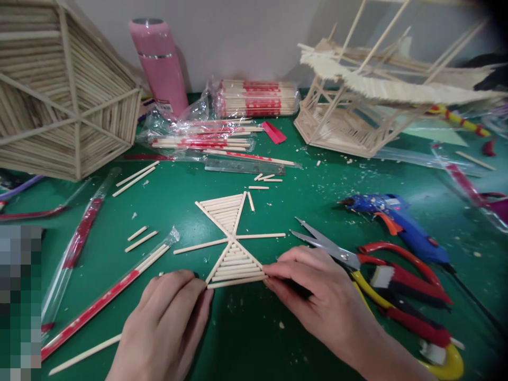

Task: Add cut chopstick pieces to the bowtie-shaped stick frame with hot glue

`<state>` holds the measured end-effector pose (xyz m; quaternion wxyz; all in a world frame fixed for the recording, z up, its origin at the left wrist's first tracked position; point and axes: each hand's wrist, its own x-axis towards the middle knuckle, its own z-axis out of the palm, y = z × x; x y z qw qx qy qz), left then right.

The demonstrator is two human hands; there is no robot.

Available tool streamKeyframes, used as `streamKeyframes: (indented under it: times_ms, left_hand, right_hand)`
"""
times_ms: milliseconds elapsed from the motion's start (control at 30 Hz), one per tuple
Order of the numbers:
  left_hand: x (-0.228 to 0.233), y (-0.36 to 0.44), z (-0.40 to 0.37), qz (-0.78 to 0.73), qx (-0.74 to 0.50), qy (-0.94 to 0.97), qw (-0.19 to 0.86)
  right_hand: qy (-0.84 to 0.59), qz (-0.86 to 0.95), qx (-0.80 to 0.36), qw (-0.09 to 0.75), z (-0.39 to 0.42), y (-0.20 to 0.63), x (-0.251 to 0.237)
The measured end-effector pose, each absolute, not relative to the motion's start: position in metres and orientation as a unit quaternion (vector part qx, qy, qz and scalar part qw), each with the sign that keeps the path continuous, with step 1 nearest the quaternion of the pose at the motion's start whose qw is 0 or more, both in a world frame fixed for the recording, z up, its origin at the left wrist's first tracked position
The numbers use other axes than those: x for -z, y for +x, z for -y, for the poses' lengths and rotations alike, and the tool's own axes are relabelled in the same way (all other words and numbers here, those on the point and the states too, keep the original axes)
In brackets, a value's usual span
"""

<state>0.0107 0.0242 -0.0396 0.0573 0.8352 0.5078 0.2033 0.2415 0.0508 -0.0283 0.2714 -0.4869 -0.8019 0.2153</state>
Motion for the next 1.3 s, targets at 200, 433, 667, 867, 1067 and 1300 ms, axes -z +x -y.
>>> streamKeyframes:
  times_ms: [200, 433, 667, 867, 1067, 1300]
  left_hand:
    - [0.0425, 0.0125, -0.0252, -0.493, -0.200, 0.846, 0.024]
    - [0.0428, 0.0110, -0.0266, -0.471, -0.200, 0.859, -0.001]
    - [0.0424, 0.0104, -0.0274, -0.465, -0.202, 0.862, -0.015]
    - [0.0426, 0.0087, -0.0260, -0.469, -0.188, 0.863, -0.007]
    - [0.0444, 0.0076, -0.0238, -0.464, -0.176, 0.868, 0.011]
    - [0.0420, 0.0063, -0.0258, -0.454, -0.157, 0.877, 0.023]
  right_hand:
    - [-0.482, 0.804, -0.207, 0.281, -0.0518, 0.2415, 0.0288]
    - [-0.485, 0.803, -0.212, 0.272, -0.0518, 0.2416, 0.0303]
    - [-0.479, 0.805, -0.211, 0.277, -0.0512, 0.2424, 0.0306]
    - [-0.478, 0.807, -0.211, 0.276, -0.0506, 0.2421, 0.0293]
    - [-0.482, 0.805, -0.210, 0.276, -0.0513, 0.2414, 0.0295]
    - [-0.483, 0.806, -0.206, 0.272, -0.0509, 0.2419, 0.0294]
